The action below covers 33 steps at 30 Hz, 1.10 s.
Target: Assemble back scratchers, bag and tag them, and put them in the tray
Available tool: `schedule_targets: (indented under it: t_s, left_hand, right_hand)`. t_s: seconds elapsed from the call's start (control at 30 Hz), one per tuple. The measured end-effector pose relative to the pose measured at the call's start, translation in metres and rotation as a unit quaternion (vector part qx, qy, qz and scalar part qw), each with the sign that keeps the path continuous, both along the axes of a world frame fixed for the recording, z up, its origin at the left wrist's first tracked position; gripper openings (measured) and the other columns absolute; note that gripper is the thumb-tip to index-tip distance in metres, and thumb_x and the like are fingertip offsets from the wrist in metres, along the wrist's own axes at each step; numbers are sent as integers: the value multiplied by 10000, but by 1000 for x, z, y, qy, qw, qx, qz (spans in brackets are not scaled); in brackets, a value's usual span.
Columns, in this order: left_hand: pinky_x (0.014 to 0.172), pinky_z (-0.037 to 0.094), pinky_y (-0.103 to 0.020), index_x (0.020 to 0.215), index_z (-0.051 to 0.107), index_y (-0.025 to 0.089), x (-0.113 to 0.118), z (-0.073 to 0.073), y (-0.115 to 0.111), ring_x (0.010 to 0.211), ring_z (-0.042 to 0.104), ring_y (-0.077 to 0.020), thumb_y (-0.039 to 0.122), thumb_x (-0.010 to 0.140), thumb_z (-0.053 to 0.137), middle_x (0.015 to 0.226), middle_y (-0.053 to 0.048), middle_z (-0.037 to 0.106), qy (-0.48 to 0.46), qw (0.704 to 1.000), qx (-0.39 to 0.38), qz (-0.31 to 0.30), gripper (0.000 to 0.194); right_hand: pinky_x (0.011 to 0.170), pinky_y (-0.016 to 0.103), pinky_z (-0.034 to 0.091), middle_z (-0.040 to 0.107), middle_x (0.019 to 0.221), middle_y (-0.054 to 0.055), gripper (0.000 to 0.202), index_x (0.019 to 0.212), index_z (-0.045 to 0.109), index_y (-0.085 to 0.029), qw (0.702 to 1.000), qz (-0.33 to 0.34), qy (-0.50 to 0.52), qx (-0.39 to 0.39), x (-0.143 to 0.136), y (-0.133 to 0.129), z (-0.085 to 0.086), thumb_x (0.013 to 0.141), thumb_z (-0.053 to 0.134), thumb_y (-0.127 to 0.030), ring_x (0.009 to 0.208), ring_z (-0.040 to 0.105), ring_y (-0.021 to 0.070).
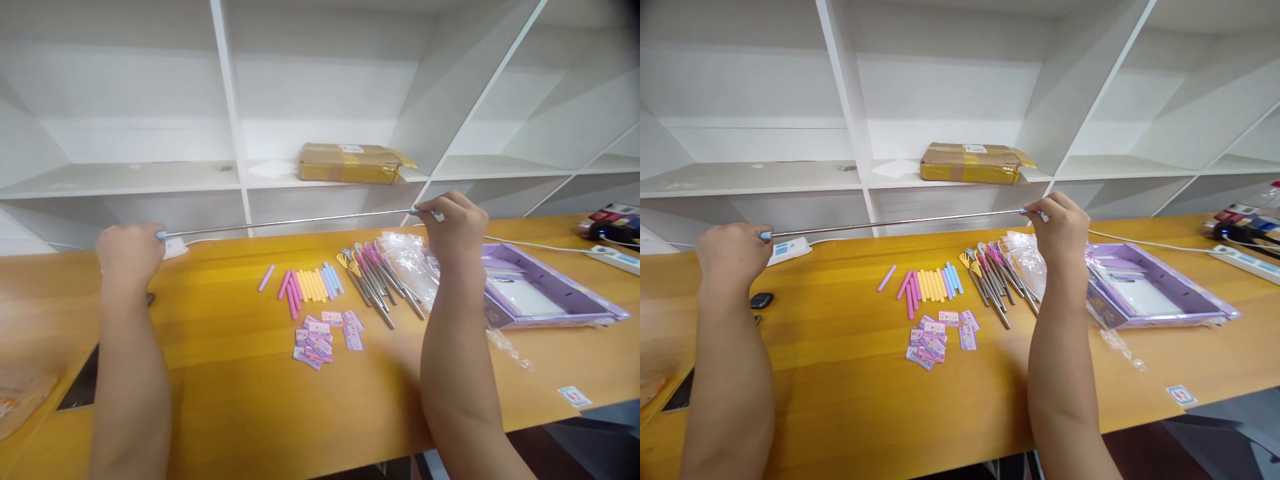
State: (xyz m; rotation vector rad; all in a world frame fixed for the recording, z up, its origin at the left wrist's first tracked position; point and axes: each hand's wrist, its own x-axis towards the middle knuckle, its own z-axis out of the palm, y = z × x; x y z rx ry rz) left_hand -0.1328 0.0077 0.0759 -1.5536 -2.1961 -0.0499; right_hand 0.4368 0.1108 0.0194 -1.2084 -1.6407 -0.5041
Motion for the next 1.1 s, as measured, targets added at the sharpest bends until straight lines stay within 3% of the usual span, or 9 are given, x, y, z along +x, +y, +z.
schedule_targets:
  t_s: [0.1, 0.17, 0.23, 0.37, 0.47, 0.57, 0.83, 1.1]
  left_hand:
    - [666, 324, -321, 954, 757, 215, 8, 3, 0, 771, 546, -249, 248, 980, 389, 859, -98, 711, -7, 999, -39, -19, 370]
    - [674, 344, -338, 987, 763, 214, 28, 2, 5, 817, 605, -281, 205, 969, 400, 905, -121, 733, -8, 997, -59, -44, 364]
    - [681, 371, -366, 989, 782, 194, 61, -4, 11, 859, 665, -328, 174, 949, 421, 931, -166, 755, -29, 997, -69, -35, 363]
    - [656, 426, -371, 961, 795, 196, 136, -27, 18, 813, 715, -333, 125, 921, 478, 911, -177, 769, -89, 982, -135, -96, 327]
    - [643, 442, -370, 924, 786, 175, 162, -42, 15, 768, 712, -328, 189, 913, 565, 877, -189, 752, -95, 974, -162, -124, 222]
    - [638, 430, -380, 941, 768, 164, 162, -49, 12, 804, 717, -346, 226, 960, 515, 878, -196, 743, -88, 972, -159, -148, 261]
    - [649, 410, -383, 950, 748, 167, 162, -51, 13, 817, 713, -346, 239, 1013, 445, 918, -200, 746, -97, 969, -168, -156, 318]
    - [698, 454, -390, 975, 757, 168, 160, -53, 14, 857, 730, -362, 296, 1039, 460, 902, -197, 743, -99, 969, -158, -163, 329]
  right_hand:
    - [717, 363, 402, 723, 897, 100, 127, 849, 747, -257, 1000, 27, -3, 15, -8, -2, 4, 955, 731, -324, 791, 600, 224]
    - [732, 358, 414, 710, 885, 80, 126, 867, 743, -258, 998, 45, -23, 21, -31, -5, 5, 976, 718, -316, 816, 611, 227]
    - [741, 349, 411, 674, 850, 61, 161, 876, 727, -253, 996, 65, -61, 28, -72, -12, 1, 1019, 663, -291, 830, 599, 225]
    - [703, 320, 350, 614, 831, 48, 251, 923, 687, -228, 969, 151, -191, 33, -176, -32, -27, 1060, 516, -103, 816, 527, 202]
    - [669, 323, 290, 580, 811, 39, 231, 904, 656, -203, 955, 169, -242, 19, -221, -42, -48, 1055, 533, -79, 760, 455, 189]
    - [662, 328, 264, 572, 803, 36, 254, 858, 633, -192, 950, 170, -262, 15, -224, -42, -52, 1065, 530, -88, 746, 424, 183]
    - [657, 339, 237, 564, 819, 39, 296, 831, 589, -189, 941, 175, -289, -3, -210, -43, -38, 996, 485, 34, 754, 385, 189]
    - [653, 332, 244, 571, 822, 32, 280, 818, 584, -185, 939, 182, -291, 13, -207, -44, -33, 971, 510, 37, 752, 379, 182]
